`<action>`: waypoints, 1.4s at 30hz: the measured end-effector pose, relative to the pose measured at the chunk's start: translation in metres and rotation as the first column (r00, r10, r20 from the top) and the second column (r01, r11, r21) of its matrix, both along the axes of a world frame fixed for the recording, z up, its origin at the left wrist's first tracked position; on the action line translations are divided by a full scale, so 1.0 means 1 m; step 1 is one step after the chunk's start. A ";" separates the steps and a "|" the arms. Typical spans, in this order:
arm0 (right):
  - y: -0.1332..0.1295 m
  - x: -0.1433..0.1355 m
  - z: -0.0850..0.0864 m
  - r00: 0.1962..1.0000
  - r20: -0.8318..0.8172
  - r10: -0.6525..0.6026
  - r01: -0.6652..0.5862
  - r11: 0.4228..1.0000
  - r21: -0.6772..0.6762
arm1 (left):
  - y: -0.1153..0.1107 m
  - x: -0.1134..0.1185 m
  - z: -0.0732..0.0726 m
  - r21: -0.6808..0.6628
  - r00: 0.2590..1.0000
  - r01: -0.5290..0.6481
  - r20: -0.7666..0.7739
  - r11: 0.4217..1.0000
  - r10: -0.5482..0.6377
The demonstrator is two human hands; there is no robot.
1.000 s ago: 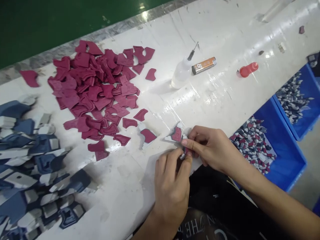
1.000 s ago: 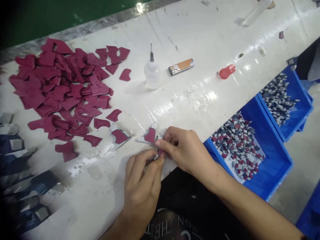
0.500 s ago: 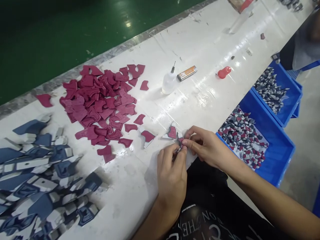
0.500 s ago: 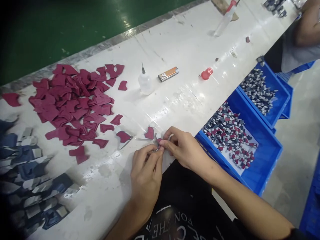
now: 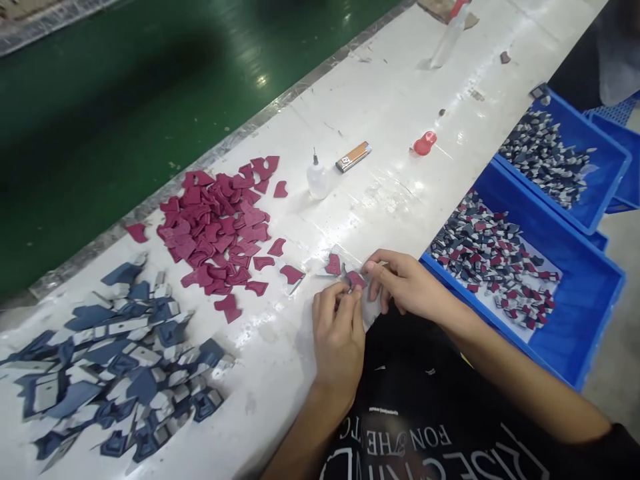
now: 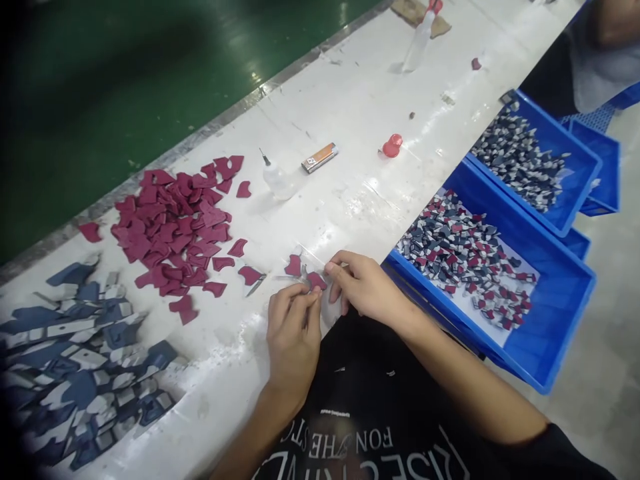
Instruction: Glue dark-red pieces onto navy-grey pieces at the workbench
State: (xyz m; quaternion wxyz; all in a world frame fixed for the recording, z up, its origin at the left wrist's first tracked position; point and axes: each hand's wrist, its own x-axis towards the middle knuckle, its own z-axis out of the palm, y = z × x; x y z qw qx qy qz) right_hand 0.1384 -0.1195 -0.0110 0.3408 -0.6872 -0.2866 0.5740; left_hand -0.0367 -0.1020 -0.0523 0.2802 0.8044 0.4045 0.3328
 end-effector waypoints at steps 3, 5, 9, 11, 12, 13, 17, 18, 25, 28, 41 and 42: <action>-0.002 0.001 -0.004 0.999 -0.033 0.004 -0.004 1.000 0.005 | 0.005 0.002 0.003 -0.017 1.000 0.014 -0.010 1.000 -0.014; -0.003 0.003 -0.004 0.997 -0.077 0.004 -0.003 1.000 0.014 | 0.011 0.004 0.008 -0.020 0.999 0.032 0.000 0.999 -0.032; -0.002 0.012 0.001 0.959 -0.283 0.018 -0.004 0.999 0.051 | 0.020 0.009 0.023 -0.042 0.996 0.074 0.061 0.996 -0.072; 0.001 0.016 0.003 0.917 -0.398 -0.003 0.046 0.994 0.098 | 0.021 0.014 0.031 -0.132 0.990 0.086 0.118 0.987 -0.071; 0.003 0.018 0.004 0.895 -0.445 -0.029 0.090 0.989 0.116 | 0.021 0.017 0.036 -0.206 0.987 0.078 0.152 0.975 -0.047; 0.004 0.019 0.004 0.872 -0.487 -0.060 0.139 0.982 0.128 | 0.021 0.021 0.040 -0.292 0.983 0.062 0.183 0.954 -0.009; 0.008 0.019 0.002 0.822 -0.545 -0.168 0.311 0.933 0.181 | 0.024 0.035 0.057 -0.626 0.965 0.065 0.239 0.777 0.111; 0.008 0.018 0.001 0.818 -0.548 -0.177 0.333 0.921 0.201 | 0.026 0.039 0.060 -0.687 0.964 0.088 0.241 0.722 0.112; 0.010 0.019 0.003 0.832 -0.547 -0.094 0.299 0.906 0.299 | 0.038 0.054 0.066 -0.864 0.961 0.138 0.235 0.484 0.145; 0.010 0.021 0.000 0.850 -0.526 -0.016 0.216 0.922 0.322 | 0.040 0.058 0.064 -0.907 0.954 0.169 0.248 0.385 0.167; 0.009 0.018 0.000 0.928 -0.363 -0.088 0.216 0.919 0.330 | 0.037 0.053 0.069 -0.945 0.955 0.196 0.245 0.261 0.170; 0.009 0.018 0.002 0.933 -0.349 -0.091 0.213 0.920 0.328 | 0.035 0.050 0.071 -0.948 0.958 0.196 0.239 0.250 0.156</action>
